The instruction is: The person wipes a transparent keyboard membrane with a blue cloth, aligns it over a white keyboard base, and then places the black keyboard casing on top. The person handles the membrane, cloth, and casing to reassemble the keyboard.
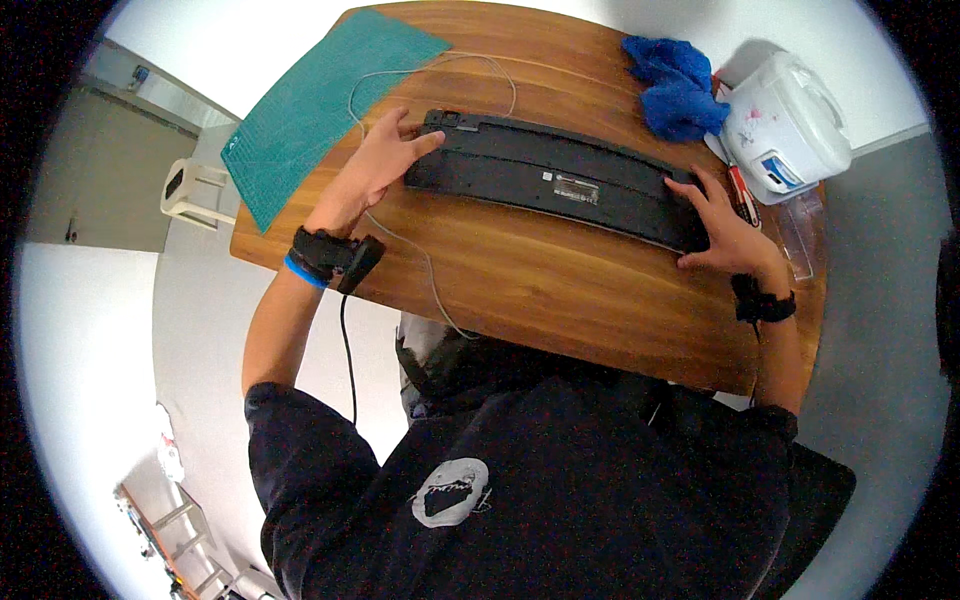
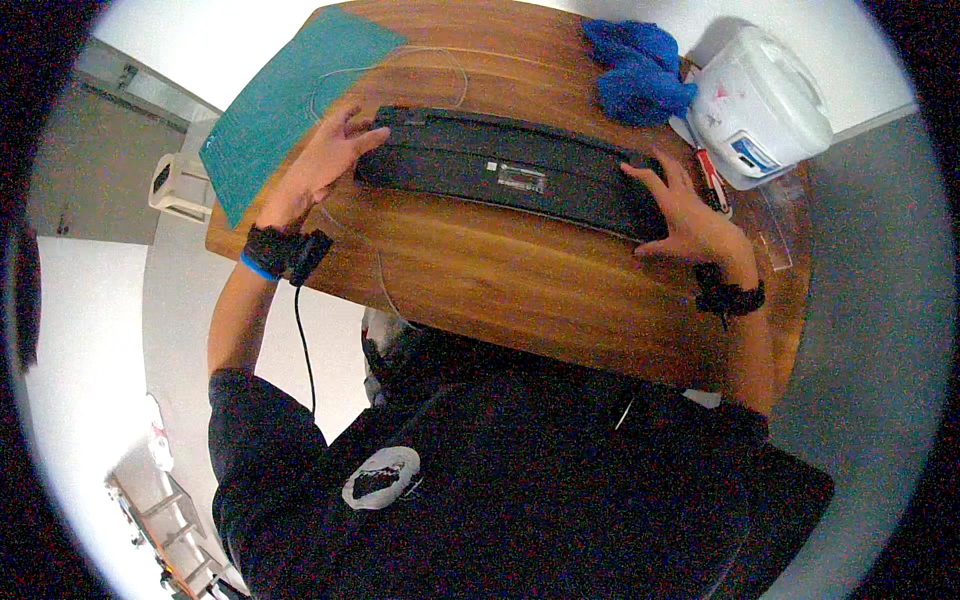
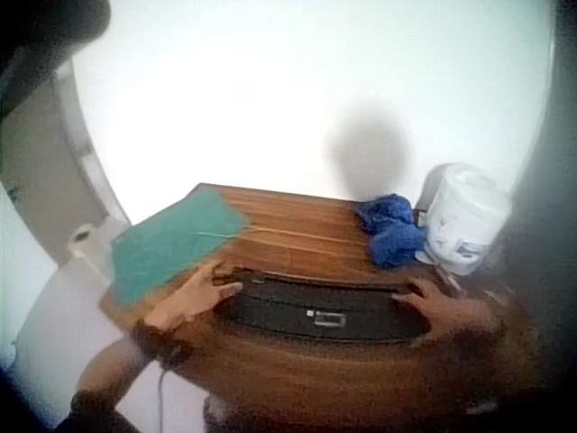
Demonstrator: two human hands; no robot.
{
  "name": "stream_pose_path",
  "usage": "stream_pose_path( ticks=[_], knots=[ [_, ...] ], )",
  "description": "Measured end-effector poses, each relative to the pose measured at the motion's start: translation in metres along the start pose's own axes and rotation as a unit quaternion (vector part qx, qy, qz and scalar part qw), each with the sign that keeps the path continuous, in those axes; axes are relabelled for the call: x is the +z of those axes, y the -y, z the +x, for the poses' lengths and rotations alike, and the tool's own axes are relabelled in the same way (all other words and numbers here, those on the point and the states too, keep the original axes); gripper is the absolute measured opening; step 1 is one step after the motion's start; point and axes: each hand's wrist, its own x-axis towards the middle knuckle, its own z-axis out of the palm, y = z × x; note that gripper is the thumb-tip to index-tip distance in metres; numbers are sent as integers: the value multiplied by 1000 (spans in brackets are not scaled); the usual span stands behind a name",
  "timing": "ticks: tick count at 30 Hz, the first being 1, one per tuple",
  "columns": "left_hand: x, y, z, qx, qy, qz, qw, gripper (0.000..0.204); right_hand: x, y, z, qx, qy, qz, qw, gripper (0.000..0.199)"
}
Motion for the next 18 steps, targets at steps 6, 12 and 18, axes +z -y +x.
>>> stream_pose_path(
  ticks=[6, 12, 18],
  knots=[
    [-9, -15, -7, -106, 78, -86, 988, 47, 0, 1, -2, -16, -10, -2, 1000, 117],
    [8, -7, -15, -76, 44, -256, 963, 42, 2, 0, 0, -21, -20, 13, 999, 117],
    [1, 3, -19, -64, 57, -284, 955, 53, -2, 8, 11, -18, -23, 49, 998, 115]
  ],
)
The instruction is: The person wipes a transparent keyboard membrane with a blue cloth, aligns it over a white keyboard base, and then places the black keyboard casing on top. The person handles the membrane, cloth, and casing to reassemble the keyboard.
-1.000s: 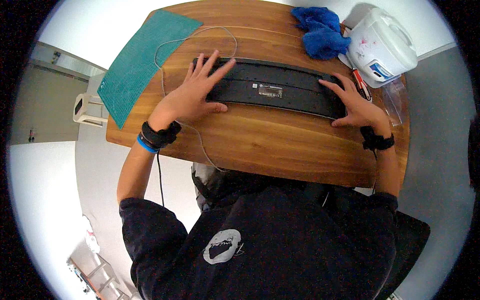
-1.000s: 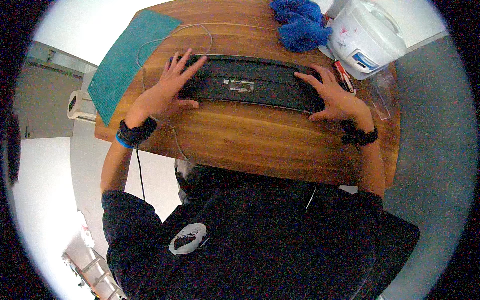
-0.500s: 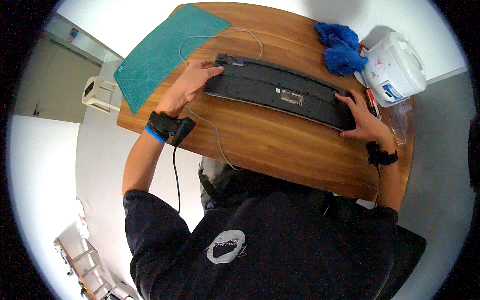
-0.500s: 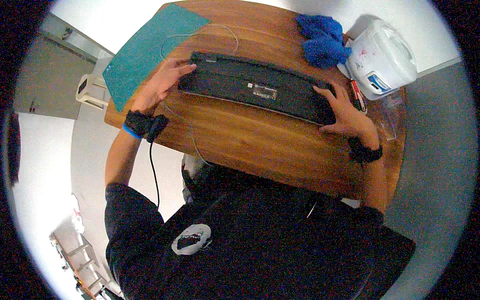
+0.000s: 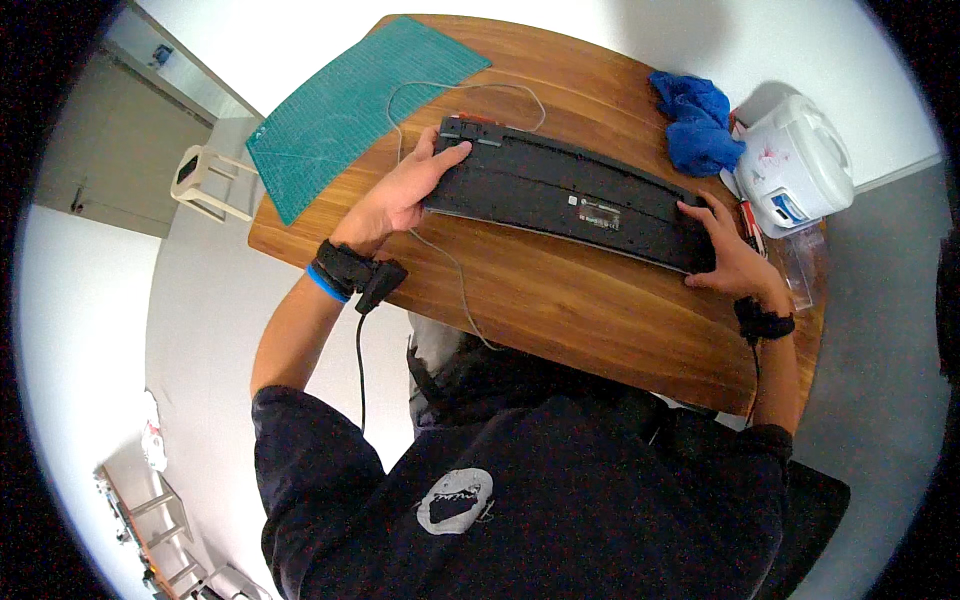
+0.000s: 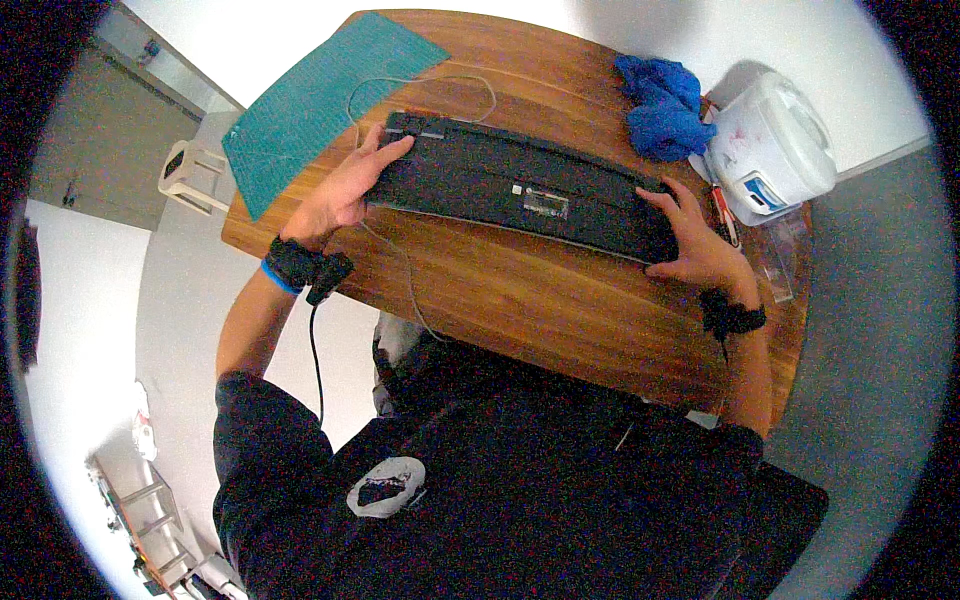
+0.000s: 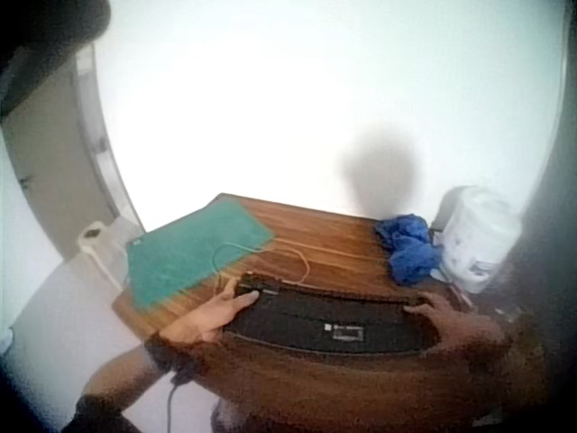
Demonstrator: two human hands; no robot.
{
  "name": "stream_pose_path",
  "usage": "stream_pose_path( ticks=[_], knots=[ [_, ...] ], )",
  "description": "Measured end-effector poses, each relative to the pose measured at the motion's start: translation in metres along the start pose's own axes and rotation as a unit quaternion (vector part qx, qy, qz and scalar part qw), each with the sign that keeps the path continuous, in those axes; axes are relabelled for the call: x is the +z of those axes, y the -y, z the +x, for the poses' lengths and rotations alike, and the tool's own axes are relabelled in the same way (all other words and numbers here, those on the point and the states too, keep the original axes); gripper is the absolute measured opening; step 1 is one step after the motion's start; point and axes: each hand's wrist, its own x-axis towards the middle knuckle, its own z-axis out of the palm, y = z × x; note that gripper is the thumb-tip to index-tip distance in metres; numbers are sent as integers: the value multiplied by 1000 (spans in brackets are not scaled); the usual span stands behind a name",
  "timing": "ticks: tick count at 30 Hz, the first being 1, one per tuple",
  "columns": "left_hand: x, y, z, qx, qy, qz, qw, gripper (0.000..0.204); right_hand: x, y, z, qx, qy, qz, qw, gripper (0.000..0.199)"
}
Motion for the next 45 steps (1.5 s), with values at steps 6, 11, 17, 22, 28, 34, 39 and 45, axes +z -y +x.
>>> stream_pose_path(
  ticks=[6, 11, 17, 22, 28, 34, 39, 45],
  knots=[
    [-8, 7, -2, 44, -25, 1, 999, 50, -3, -1, 14, -13, -1, 9, 1000, 118],
    [-6, 9, -1, 54, -57, 30, 996, 46, -7, 6, 20, -10, 5, 0, 1000, 121],
    [-11, 13, 0, 60, -24, 19, 998, 48, -6, 7, 18, -12, -1, -13, 1000, 122],
    [-11, 11, -2, 85, -4, 1, 996, 50, -5, 9, 18, 0, 7, -2, 1000, 124],
    [-21, 16, 9, 58, -27, 29, 998, 49, -4, 8, 19, -9, 7, -1, 1000, 123],
    [-16, 9, 3, 68, -21, 37, 997, 45, -3, 10, 19, -1, 5, 1, 1000, 122],
    [-24, 15, 11, 66, -35, 63, 995, 46, -6, 10, 20, -17, 18, 6, 1000, 126],
    [-24, 22, 13, 69, -30, 42, 996, 45, 5, 12, 23, -39, -21, -116, 992, 114]
  ],
)
